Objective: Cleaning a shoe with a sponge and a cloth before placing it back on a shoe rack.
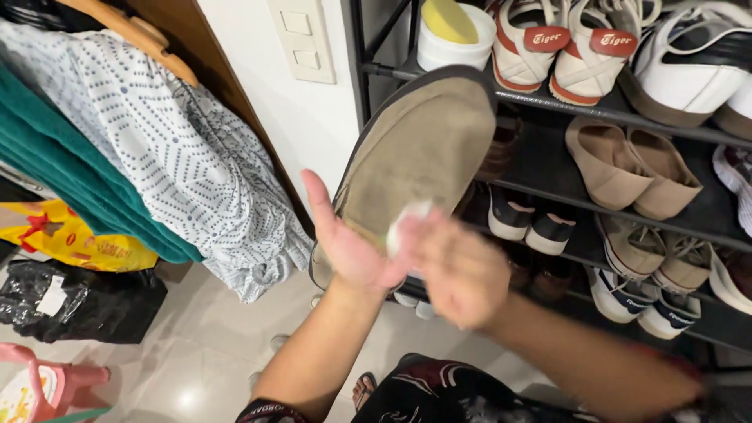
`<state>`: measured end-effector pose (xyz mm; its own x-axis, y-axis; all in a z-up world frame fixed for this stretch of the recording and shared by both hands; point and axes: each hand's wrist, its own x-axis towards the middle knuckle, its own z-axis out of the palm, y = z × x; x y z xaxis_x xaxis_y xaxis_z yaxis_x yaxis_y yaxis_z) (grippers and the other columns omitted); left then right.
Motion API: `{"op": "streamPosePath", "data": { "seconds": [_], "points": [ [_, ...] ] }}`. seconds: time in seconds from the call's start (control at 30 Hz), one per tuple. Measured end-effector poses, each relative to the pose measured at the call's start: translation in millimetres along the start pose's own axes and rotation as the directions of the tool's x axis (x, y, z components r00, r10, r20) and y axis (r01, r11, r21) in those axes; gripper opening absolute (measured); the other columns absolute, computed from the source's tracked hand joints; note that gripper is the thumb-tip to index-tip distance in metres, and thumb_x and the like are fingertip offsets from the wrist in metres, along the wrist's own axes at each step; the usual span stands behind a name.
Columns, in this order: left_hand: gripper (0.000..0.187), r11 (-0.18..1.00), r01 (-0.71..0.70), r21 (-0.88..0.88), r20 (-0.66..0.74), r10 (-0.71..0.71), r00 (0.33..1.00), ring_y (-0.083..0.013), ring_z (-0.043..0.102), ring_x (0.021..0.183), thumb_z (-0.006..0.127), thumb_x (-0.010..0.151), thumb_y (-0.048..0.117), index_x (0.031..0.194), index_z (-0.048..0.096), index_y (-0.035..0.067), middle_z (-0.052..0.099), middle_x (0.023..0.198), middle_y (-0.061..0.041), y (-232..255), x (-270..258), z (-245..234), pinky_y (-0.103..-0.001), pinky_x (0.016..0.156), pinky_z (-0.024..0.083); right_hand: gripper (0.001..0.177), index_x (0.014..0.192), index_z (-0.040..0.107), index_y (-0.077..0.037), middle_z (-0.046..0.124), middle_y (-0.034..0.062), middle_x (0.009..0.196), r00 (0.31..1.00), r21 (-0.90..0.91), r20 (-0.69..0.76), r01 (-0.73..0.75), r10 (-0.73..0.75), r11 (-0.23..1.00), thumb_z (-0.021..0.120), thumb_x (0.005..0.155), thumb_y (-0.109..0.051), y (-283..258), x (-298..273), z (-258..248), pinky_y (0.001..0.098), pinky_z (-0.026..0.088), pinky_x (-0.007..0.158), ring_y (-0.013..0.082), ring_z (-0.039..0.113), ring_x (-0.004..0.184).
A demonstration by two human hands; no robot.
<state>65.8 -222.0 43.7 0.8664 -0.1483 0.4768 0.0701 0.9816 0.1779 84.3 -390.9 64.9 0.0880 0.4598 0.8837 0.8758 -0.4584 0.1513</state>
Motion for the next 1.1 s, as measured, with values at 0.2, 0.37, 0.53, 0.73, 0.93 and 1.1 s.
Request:
{"op": "streamPosePath", "data": {
  "seconds": [0.2, 0.37, 0.53, 0.73, 0.93, 1.1],
  "points": [
    [0.099, 0.999, 0.037, 0.020, -0.136, -0.034, 0.990, -0.0343, 0.051, 0.141, 0.031, 0.100, 0.077, 0.157, 0.042, -0.003, 0.053, 0.154, -0.019, -10, -1, 17, -0.045, 0.123, 0.038, 0.024, 0.119, 0.072, 0.008, 0.071, 0.0179, 0.130, 0.972, -0.097, -0.134, -0.207, 0.194, 0.973, 0.058, 0.101, 0.014, 10, 2, -12, 0.0471, 0.047, 0.119, 0.0350, 0.067, 0.129],
    [0.099, 0.995, 0.015, 0.095, -0.022, -0.013, 1.000, -0.0343, 0.049, 0.142, 0.032, 0.104, 0.078, 0.157, 0.041, -0.005, 0.050, 0.155, -0.021, 2, 7, 12, -0.043, 0.124, 0.037, 0.025, 0.115, 0.073, -0.006, 0.073, 0.0122, 0.124, 0.989, 0.439, 0.131, -0.124, 0.073, 0.890, 0.059, 0.095, 0.000, -39, -22, -8, 0.0455, 0.052, 0.115, 0.0284, 0.072, 0.121],
    [0.101, 0.990, 0.034, 0.136, -0.172, -0.010, 0.985, -0.0326, 0.045, 0.146, 0.032, 0.098, 0.078, 0.158, 0.038, -0.002, 0.047, 0.158, -0.018, -14, -6, 11, -0.043, 0.125, 0.035, 0.028, 0.117, 0.069, -0.005, 0.068, 0.0139, 0.128, 0.987, -0.008, 0.019, -0.160, 0.160, 0.987, 0.053, 0.095, 0.000, -4, 19, -4, 0.0513, 0.043, 0.117, 0.0322, 0.066, 0.123],
    [0.104, 0.996, 0.051, 0.079, 0.032, -0.054, 0.998, -0.0316, 0.041, 0.150, 0.028, 0.103, 0.080, 0.161, 0.038, -0.005, 0.046, 0.161, -0.017, -4, -17, -26, -0.042, 0.128, 0.031, 0.028, 0.128, 0.059, -0.013, 0.065, 0.0070, 0.135, 0.898, 0.791, 0.204, -0.385, 0.389, 0.476, 0.049, 0.101, -0.012, -29, -18, -2, 0.0402, 0.052, 0.117, 0.0192, 0.067, 0.128],
    [0.098, 0.908, -0.070, 0.413, 0.075, 0.042, 0.996, -0.0285, 0.036, 0.155, 0.036, 0.097, 0.076, 0.161, 0.032, 0.002, 0.040, 0.164, -0.013, -32, -39, -53, -0.044, 0.131, 0.028, 0.020, 0.123, 0.066, 0.003, 0.069, 0.0169, 0.126, 0.841, 0.262, -0.258, -0.413, 0.476, 0.872, 0.051, 0.110, 0.000, 7, 46, -6, 0.0395, 0.055, 0.109, 0.0285, 0.070, 0.118],
    [0.102, 0.861, -0.141, 0.489, 0.147, 0.078, 0.986, -0.0276, 0.039, 0.147, 0.037, 0.099, 0.081, 0.156, 0.033, -0.004, 0.041, 0.157, -0.014, -28, -40, -76, -0.043, 0.128, 0.028, 0.022, 0.117, 0.070, 0.001, 0.072, 0.0116, 0.123, 0.972, 0.408, -0.058, -0.185, 0.228, 0.894, 0.056, 0.100, 0.003, -25, 35, 17, 0.0466, 0.049, 0.114, 0.0302, 0.071, 0.123]
  ]
}}
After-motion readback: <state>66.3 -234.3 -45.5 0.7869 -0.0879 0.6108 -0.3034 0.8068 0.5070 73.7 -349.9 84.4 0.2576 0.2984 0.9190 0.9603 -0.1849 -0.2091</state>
